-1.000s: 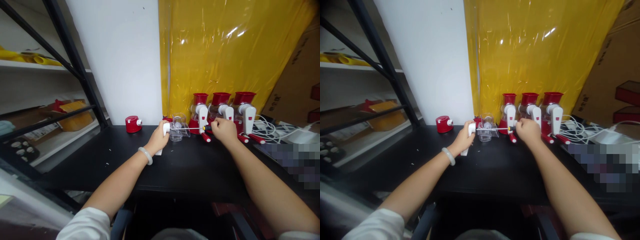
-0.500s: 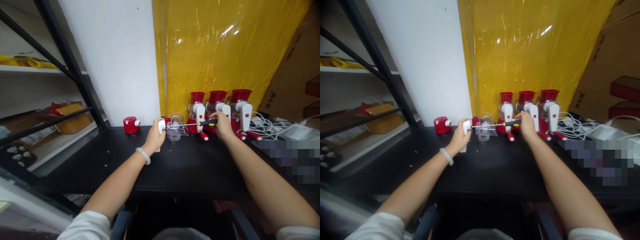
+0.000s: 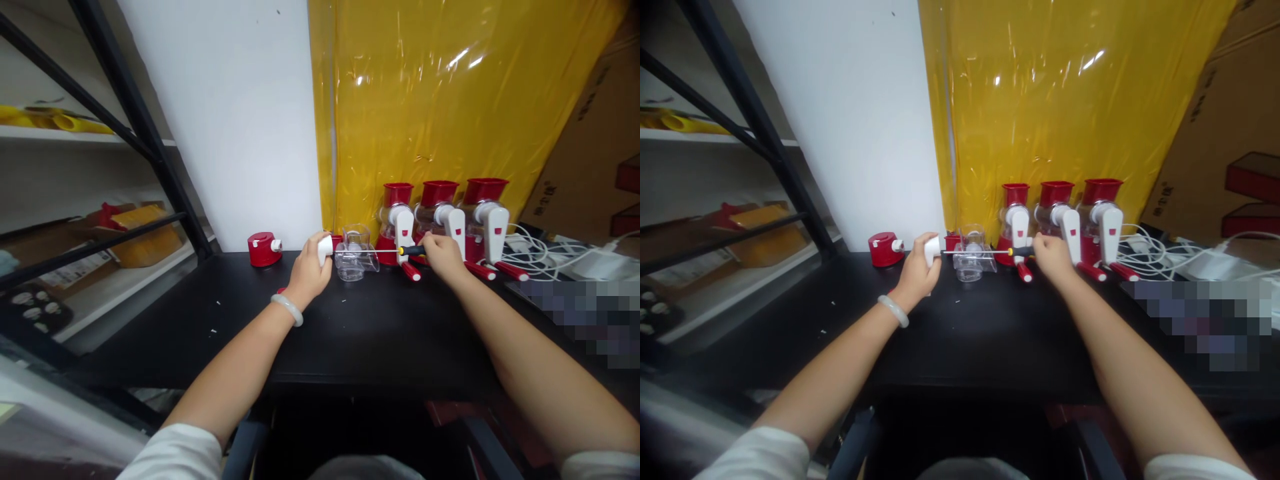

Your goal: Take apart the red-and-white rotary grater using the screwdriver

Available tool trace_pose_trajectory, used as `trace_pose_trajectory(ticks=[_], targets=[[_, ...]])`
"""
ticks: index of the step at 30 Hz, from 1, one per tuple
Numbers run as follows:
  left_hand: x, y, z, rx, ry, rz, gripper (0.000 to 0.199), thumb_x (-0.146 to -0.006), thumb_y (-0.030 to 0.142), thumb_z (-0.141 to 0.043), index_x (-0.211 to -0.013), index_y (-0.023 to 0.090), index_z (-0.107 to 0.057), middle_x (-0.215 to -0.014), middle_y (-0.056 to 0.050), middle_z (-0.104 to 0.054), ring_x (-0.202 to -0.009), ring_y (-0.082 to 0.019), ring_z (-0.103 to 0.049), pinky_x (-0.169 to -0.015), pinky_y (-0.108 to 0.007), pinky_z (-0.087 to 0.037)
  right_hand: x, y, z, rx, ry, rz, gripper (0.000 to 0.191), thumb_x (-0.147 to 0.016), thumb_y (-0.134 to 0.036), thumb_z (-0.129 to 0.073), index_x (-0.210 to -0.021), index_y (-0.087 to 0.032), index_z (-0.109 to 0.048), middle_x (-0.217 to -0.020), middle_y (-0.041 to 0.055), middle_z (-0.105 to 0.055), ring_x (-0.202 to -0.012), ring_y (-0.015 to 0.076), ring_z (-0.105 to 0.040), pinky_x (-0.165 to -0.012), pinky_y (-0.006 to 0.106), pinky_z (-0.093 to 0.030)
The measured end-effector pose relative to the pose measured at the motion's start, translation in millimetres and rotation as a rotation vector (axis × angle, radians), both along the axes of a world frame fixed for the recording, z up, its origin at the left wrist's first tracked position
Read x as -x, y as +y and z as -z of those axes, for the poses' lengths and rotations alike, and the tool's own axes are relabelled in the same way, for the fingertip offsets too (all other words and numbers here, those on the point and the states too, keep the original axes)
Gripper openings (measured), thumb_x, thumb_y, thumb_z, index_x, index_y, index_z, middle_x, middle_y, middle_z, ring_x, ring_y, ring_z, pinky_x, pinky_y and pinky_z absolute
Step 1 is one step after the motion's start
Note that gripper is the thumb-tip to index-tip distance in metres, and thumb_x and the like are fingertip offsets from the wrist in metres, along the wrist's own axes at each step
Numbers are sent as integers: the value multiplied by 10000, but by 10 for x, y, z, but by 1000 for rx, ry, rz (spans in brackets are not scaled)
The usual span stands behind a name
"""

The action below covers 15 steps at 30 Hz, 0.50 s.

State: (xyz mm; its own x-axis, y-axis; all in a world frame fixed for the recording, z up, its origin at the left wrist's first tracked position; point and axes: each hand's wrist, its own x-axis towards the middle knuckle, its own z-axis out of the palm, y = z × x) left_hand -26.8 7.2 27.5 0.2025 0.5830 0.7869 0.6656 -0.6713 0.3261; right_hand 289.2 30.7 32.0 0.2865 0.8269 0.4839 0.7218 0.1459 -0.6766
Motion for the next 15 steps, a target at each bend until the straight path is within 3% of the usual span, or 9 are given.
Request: trace_pose_trajectory(ticks=[8, 12, 15], targets=[[19, 49, -5, 134, -4, 0, 541, -831, 64, -500, -1352, 191, -426, -1208, -136, -644, -1042, -273, -670, -949, -459, -532, -12, -13, 31, -243, -26, 4, 382, -861, -374, -394, -553, -207, -545, -499, 26, -516, -549, 185, -514, -579, 319, -350], [13, 91, 42, 371, -130, 56, 526, -841, 88, -480, -1345, 224, -411, -957, -64, -663, -674, -176, -673, -676, -345, -591, -3, -59, 11, -375, -71, -49, 328, -851, -349, -451, -550, -221, -482, -509, 8, -480, -539, 162, -477, -583, 313, -353], [13, 126, 68, 530, -233, 104, 532, -838, 112, -486, -1343, 253, -398, -842, -5, -615, -514, -128, -608, -491, -261, -540, 36, -91, -20, -448, -15, -81, 261, -832, -370, -541, -616, -223, -526, -580, 10, -537, -598, 167, -515, -620, 310, -403]])
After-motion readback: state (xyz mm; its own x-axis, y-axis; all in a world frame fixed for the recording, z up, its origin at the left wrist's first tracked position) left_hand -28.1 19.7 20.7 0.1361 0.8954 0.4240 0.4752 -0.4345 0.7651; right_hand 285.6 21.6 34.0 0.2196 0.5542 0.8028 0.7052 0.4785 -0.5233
